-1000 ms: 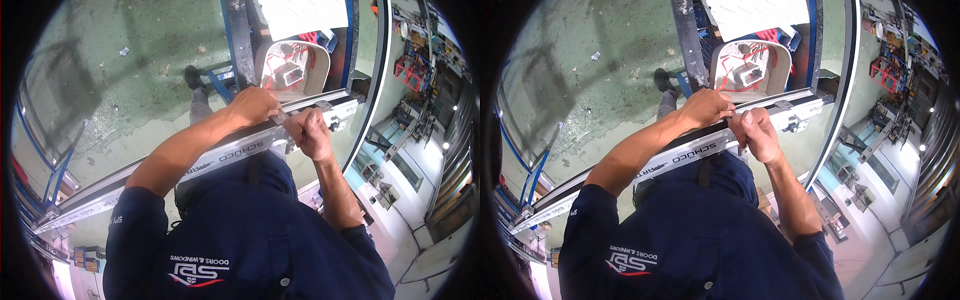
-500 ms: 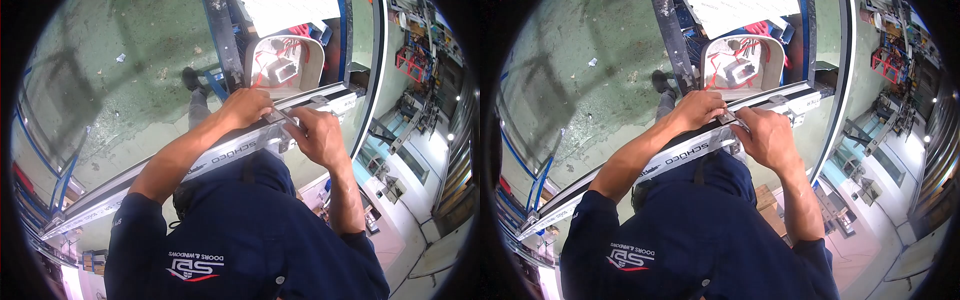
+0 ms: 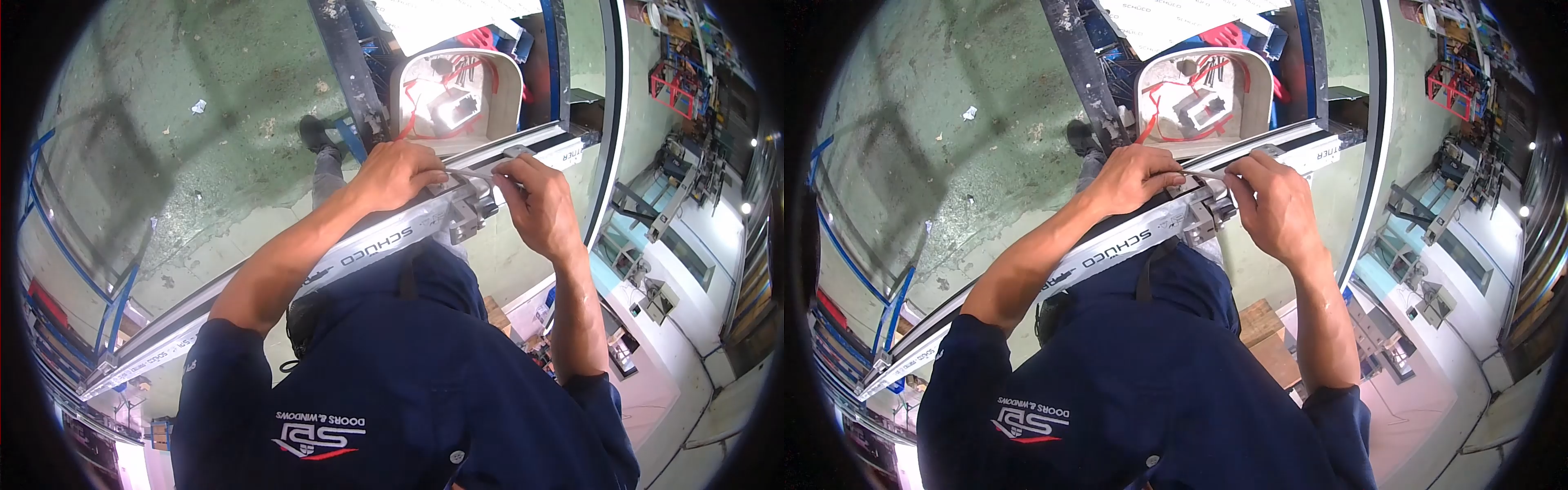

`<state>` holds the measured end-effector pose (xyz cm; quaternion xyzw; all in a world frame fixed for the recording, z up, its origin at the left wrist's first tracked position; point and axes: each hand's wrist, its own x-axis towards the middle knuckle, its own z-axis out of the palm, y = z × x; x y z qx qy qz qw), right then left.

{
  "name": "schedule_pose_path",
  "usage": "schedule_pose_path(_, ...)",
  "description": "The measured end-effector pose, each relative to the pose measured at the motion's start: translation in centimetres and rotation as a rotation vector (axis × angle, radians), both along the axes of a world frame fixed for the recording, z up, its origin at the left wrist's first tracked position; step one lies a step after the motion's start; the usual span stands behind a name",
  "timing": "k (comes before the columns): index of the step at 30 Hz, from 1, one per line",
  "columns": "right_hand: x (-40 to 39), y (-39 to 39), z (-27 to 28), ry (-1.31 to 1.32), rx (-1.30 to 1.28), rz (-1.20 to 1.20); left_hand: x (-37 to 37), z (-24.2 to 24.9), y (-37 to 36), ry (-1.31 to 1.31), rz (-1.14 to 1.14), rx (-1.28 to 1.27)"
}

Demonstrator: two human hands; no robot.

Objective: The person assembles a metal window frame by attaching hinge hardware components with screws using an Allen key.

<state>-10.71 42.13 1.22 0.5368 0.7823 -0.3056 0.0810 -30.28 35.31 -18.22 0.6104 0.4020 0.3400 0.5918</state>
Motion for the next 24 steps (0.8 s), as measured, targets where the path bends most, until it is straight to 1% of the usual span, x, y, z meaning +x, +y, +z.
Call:
schedule_pose_path(3, -0.1, 0.2, 0.3, -0.078, 0.003, -0.014, 0.0, -0.1, 0.1, -0.010, -0.008, 0.004)
schedule_pose_path(6, 0.3, 0.1, 0.1, -0.121, 0.089, 0.054, -0.1, -0.1, 0.1, -0.017, -0.008, 0.049)
schedule_pose_path(9, -0.7, 0.2, 1.1, -0.182, 0.009, 0.004, -0.1, -0.2, 0.0, -0.025, -0.006, 0.074)
schedule_pose_path(13, 0.3, 2.7, 0.5, -0.220, -0.212, 0.043, -0.1, -0.1, 0.2, -0.006, -0.019, 0.078)
schedule_pose_path(16, -0.1, 1.2, -0.8, -0.313, -0.041, 0.223, -0.2, 0.0, 0.1, -0.021, -0.015, 0.062)
schedule_pose_path(17, -0.9, 0.2, -0.8, -0.432, -0.022, 0.156, -0.3, 0.0, 0.1, -0.032, -0.012, 0.061)
schedule_pose_path(18, -1.7, -0.3, -0.4, -0.503, -0.006, 0.145, -0.3, -0.1, 0.1, -0.021, -0.009, 0.058)
schedule_pose_path(20, -1.9, -0.8, -0.4, -0.489, 0.017, 0.116, 0.0, -0.4, 0.0, -0.005, -0.006, 0.065)
schedule_pose_path(21, -2.2, -0.8, -0.3, -0.524, 0.017, 0.136, 0.0, -0.4, 0.2, -0.016, 0.004, 0.094)
schedule_pose_path(24, -2.4, -1.3, -0.2, -0.529, 0.038, 0.107, -0.1, -0.5, 0.3, -0.018, -0.031, 0.087)
